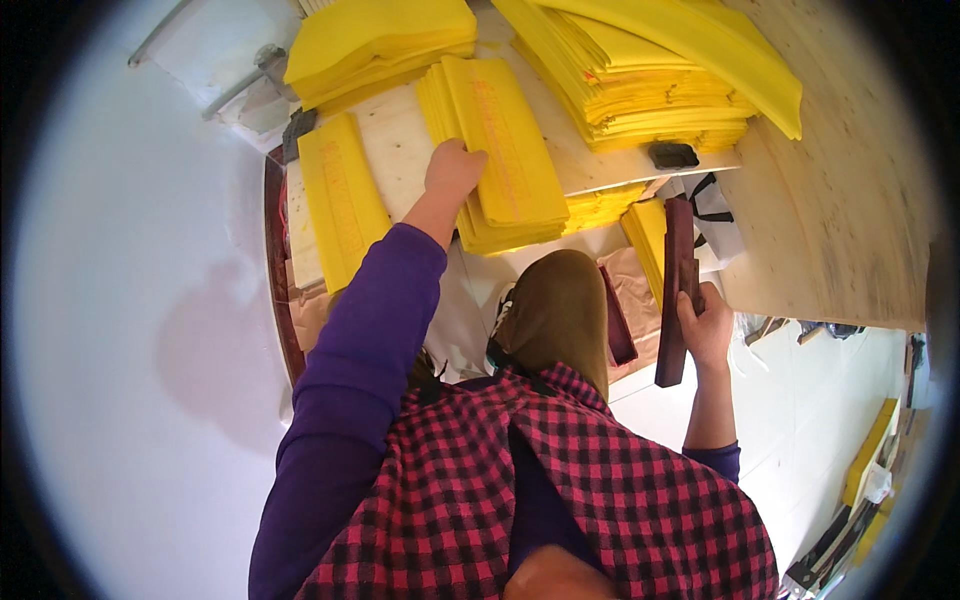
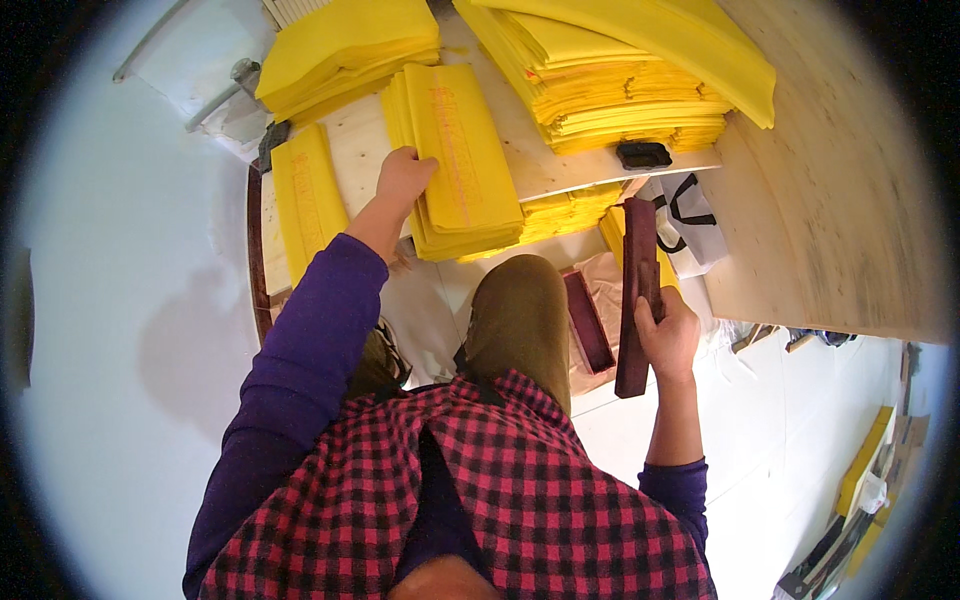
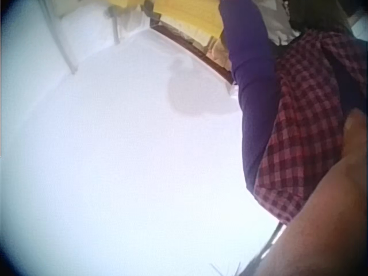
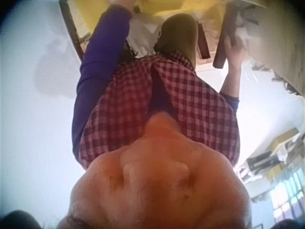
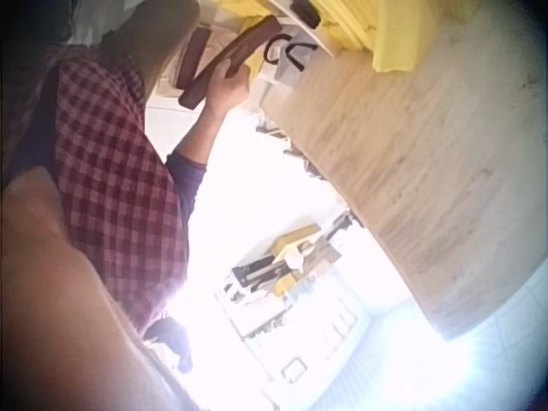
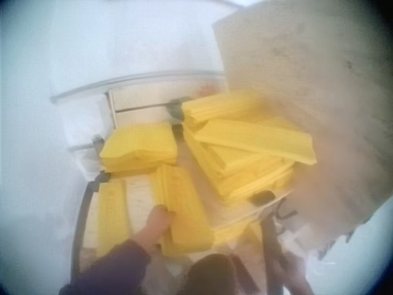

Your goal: The person folds yellow foam sheets in half, aligns edges, and stacks them on a wooden workbench. They then use a dark rectangular block to press and smooth the folded edges of the stack.

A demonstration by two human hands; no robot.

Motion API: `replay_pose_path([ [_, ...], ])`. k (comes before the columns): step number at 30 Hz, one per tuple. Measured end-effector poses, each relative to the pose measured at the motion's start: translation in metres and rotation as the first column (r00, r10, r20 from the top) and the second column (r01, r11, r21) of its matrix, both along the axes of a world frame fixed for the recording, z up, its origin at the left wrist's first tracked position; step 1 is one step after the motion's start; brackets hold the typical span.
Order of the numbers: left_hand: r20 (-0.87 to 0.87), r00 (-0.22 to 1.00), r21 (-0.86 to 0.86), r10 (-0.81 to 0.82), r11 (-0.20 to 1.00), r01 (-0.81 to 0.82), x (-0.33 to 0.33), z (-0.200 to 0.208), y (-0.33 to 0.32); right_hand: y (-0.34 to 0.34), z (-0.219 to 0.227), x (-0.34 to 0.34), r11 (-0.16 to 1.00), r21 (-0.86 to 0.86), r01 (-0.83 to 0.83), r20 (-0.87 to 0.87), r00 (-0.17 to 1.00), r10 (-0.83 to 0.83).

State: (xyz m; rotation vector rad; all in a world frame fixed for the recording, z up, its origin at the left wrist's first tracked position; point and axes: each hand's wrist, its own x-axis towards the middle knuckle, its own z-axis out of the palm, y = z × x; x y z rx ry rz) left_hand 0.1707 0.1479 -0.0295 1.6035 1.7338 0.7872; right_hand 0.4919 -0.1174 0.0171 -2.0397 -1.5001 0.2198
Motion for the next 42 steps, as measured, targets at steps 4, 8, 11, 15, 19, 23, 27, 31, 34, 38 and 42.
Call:
replay_pose_path([
  [4,0.307,0.948,-0.018,0.088,0.996,-0.086,0.003,-0.005,-0.003,-0.001,0.000,0.001,1.000,-0.020,0.010,-0.005,1.000,-0.010],
  [8,0.488,0.870,-0.044,0.075,0.997,-0.062,-0.013,0.001,-0.018,0.002,0.002,0.000,0.999,0.044,-0.026,-0.007,1.000,0.026],
  [11,0.471,0.881,0.031,0.040,0.998,-0.062,-0.032,0.010,-0.032,0.004,0.005,-0.001,1.000,-0.015,0.001,0.007,1.000,0.000],
  [15,0.464,0.886,0.051,0.013,0.998,-0.041,-0.067,0.022,-0.050,0.008,0.005,-0.004,1.000,-0.006,-0.017,-0.039,0.999,0.017],
  [19,0.584,0.812,0.125,0.017,0.986,-0.111,-0.116,0.026,-0.074,0.011,0.004,-0.007,0.999,0.000,-0.037,0.003,0.999,0.037],
  [23,0.652,0.755,0.131,0.064,0.972,-0.195,-0.170,0.017,-0.090,0.014,0.003,-0.011,1.000,0.000,-0.027,0.019,0.999,0.027],
  [27,0.686,0.694,-0.008,0.220,0.956,-0.294,-0.212,-0.002,-0.094,0.017,0.003,-0.016,1.000,0.013,-0.028,-0.008,1.000,0.028],
  [31,0.717,0.639,-0.112,0.280,0.950,-0.291,-0.234,-0.024,-0.092,0.020,0.005,-0.017,0.998,0.028,-0.048,0.017,0.999,0.047],
  [34,0.745,0.594,-0.148,0.302,0.944,-0.295,-0.239,-0.039,-0.090,0.020,0.004,-0.017,0.999,0.016,-0.036,0.022,0.999,0.036],
  [38,0.740,0.607,-0.143,0.289,0.950,-0.279,-0.241,-0.049,-0.085,0.020,0.003,-0.017,0.999,0.025,-0.042,0.027,0.999,0.042],
  [42,0.651,0.689,-0.181,0.319,0.946,-0.268,-0.249,-0.049,-0.079,0.022,0.003,-0.017,0.999,-0.007,-0.037,0.015,0.999,0.037],
])
